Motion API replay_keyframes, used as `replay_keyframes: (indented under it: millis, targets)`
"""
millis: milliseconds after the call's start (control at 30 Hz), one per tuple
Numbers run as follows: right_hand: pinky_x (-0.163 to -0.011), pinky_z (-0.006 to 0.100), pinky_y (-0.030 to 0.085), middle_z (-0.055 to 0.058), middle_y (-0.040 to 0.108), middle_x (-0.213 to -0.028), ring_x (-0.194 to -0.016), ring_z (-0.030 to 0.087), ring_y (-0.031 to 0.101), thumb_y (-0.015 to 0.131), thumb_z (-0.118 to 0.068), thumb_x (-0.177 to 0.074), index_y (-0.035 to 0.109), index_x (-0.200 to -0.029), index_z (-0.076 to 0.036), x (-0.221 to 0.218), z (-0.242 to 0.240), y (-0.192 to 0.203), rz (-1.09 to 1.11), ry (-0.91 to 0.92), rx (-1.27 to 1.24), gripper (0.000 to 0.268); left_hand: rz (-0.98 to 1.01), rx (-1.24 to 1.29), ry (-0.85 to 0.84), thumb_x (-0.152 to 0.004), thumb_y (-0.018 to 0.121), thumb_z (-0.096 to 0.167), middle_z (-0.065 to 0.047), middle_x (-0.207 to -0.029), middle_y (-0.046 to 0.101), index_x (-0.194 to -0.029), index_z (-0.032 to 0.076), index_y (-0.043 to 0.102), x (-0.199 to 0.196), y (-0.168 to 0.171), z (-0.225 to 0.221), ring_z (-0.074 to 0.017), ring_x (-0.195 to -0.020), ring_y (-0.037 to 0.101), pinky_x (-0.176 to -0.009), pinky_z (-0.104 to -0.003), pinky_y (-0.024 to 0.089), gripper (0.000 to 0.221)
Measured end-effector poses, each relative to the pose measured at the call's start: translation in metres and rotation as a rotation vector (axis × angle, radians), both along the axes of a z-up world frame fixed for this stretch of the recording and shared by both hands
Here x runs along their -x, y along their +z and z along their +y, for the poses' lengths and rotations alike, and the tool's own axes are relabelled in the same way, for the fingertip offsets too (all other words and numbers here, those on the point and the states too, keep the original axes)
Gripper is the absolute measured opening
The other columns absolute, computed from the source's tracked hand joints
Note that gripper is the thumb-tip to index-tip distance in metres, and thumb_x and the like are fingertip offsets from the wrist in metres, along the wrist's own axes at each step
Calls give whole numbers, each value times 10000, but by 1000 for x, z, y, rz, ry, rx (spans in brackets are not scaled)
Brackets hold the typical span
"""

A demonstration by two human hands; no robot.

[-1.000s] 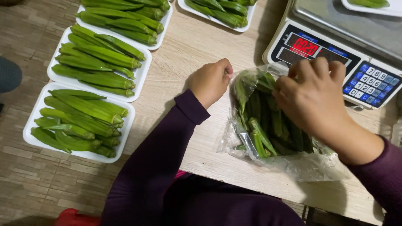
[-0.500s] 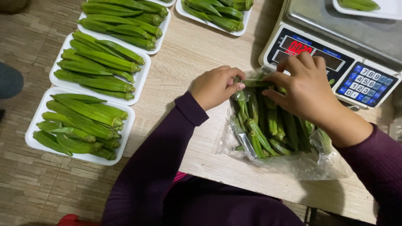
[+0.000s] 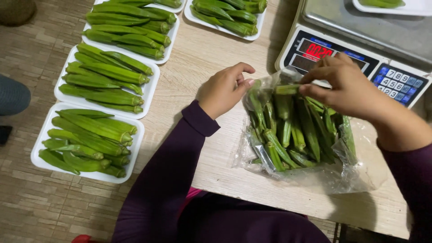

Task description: Weighing trays of okra on a digital scale and transferring them into plastic bags for packaging.

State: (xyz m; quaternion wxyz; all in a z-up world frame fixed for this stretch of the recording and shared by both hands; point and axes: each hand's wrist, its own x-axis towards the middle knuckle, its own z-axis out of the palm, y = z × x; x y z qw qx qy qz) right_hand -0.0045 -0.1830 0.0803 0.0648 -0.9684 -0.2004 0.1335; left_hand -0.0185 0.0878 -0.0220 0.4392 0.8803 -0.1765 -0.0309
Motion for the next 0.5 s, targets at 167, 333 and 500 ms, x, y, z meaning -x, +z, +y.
replay_keyframes:
  millis: [167,333,500]
  targets:
    - [-906,351,459,95,724,-965,-926,216,651,639,-150,-1003,744,-1035,-5,-1,-30,-1,442,-466,-483,182,4,10,20,-1020,580,279,25,-785,656,-1195,154,636,0,1,-2,-160,-643,606,-495,-339,419,222]
    - [-840,328,442,38,653,-866,-827,174,584,645,-203,-1004,735,-964,-23,-3,-64,-22,506,-412,-698,205,53,-6,46,-1009,565,293,-3,-949,774,-1167,183,647,0,-3,-5,-177,-811,717,-545,-358,491,209]
    - [-1028,353,438,62,742,-965,-994,196,668,635,-249,-1003,759,-1019,-43,10,-39,0,427,-480,-427,241,64,-12,41,-1009,558,297,-21,-986,777,-1170,190,642,0,-6,-5,-192,-869,726,-593,-375,508,211]
